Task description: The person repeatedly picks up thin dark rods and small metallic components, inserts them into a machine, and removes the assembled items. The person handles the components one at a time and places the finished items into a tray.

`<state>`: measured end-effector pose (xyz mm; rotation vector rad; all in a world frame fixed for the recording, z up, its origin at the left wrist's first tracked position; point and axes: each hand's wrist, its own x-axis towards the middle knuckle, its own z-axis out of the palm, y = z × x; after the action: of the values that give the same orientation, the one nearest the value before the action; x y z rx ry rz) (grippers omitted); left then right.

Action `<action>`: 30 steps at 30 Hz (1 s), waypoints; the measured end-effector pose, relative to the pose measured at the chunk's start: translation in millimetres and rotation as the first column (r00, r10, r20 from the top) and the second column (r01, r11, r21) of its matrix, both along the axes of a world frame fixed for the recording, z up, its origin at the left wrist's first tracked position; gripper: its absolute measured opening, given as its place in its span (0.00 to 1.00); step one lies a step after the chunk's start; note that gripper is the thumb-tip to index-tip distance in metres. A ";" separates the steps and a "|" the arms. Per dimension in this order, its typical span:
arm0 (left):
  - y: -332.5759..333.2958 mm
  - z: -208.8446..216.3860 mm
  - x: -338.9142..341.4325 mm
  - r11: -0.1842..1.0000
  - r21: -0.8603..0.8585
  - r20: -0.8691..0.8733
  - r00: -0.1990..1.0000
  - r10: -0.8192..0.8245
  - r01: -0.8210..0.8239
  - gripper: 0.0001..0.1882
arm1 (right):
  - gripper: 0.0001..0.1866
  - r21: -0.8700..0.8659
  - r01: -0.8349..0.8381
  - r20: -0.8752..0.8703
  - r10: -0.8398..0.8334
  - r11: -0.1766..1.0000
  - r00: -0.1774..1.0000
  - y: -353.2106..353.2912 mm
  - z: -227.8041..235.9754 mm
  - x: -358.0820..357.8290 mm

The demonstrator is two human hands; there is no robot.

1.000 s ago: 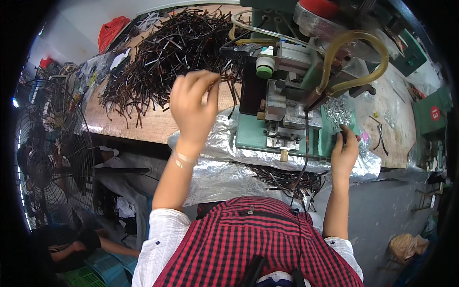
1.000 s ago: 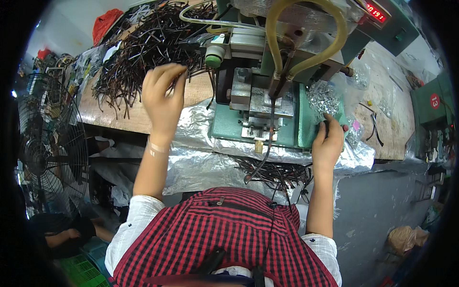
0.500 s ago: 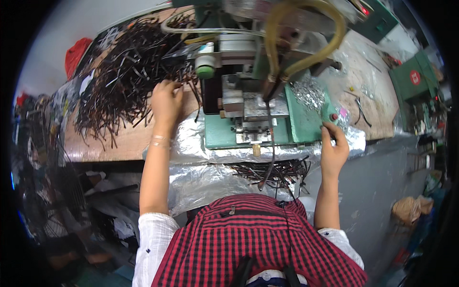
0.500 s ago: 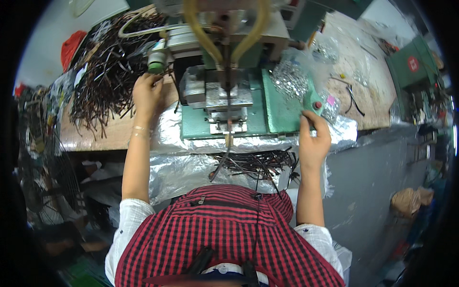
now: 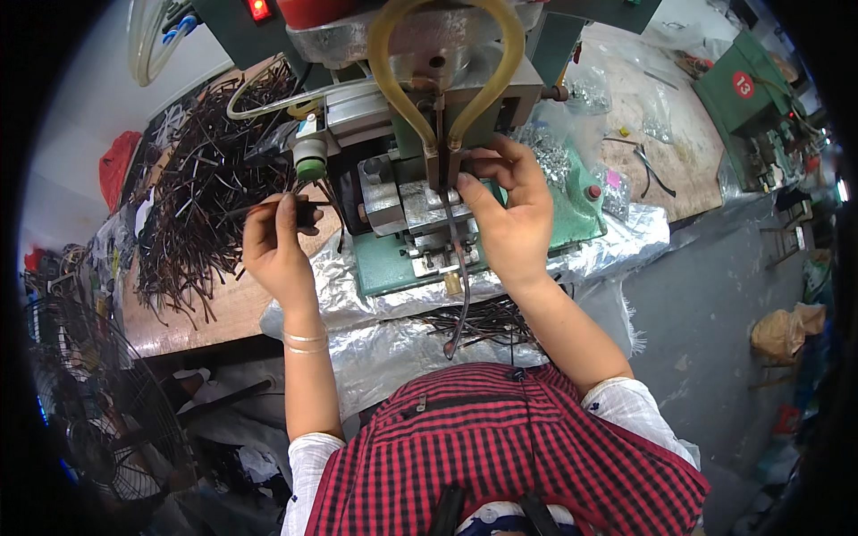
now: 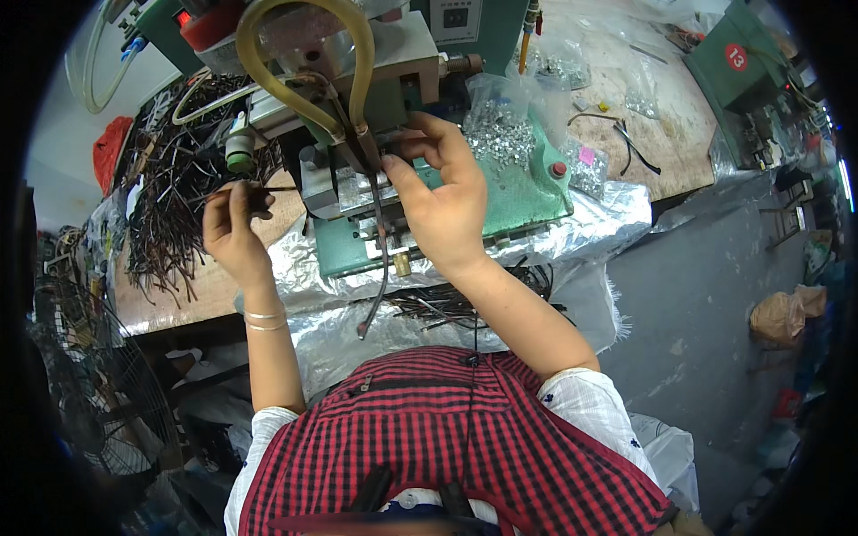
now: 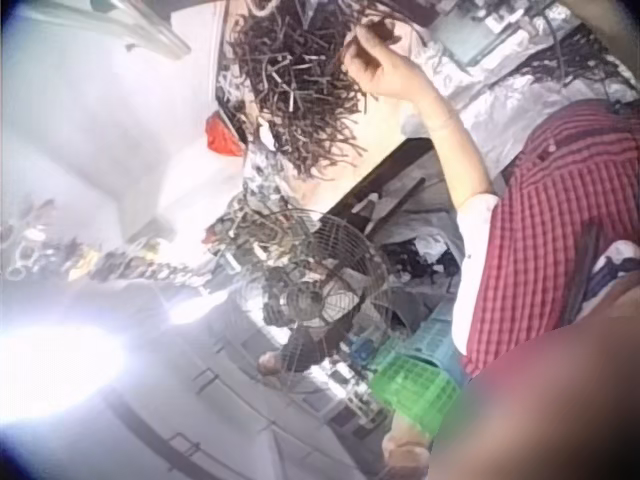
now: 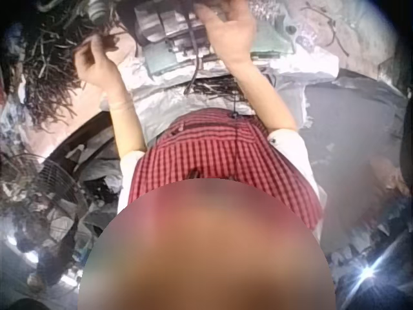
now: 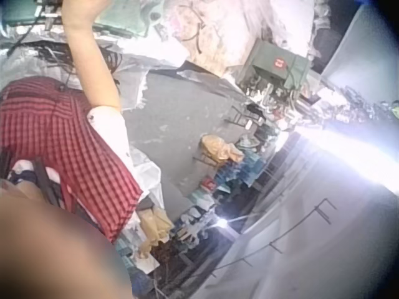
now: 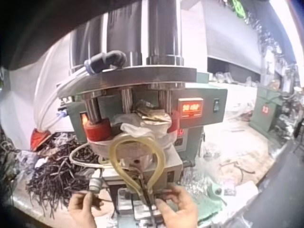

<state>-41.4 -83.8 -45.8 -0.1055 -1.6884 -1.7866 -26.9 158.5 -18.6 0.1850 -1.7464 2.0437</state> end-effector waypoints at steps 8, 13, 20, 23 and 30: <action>43.5 54.2 47.1 0.739 -0.668 -0.459 0.830 -0.316 -0.088 0.10 | 0.27 0.140 -0.103 -0.041 0.110 0.985 0.993 -1.7 40.7 28.4; 77.1 56.3 47.8 0.495 -0.856 -0.396 0.803 -0.446 -0.148 0.11 | 0.19 0.533 0.152 0.028 -0.197 0.832 0.980 70.1 -3.3 -5.9; 81.0 43.8 31.8 0.558 -0.813 -0.480 0.736 -0.478 -0.168 0.10 | 0.15 0.617 0.241 0.026 -0.325 0.749 0.945 115.8 -55.3 9.0; 83.6 41.4 31.9 0.575 -0.799 -0.495 0.735 -0.463 -0.176 0.11 | 0.12 0.610 0.360 -0.031 -0.433 0.706 0.901 131.7 -46.8 0.8; 80.4 38.0 34.9 0.588 -0.795 -0.473 0.759 -0.447 -0.149 0.14 | 0.07 0.886 0.207 -0.066 -0.329 0.415 0.942 115.2 -51.9 15.8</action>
<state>-6.6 -3.4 -7.7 -1.1813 -1.8184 -0.7393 -11.1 273.7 -70.5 0.0720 -2.5731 0.7209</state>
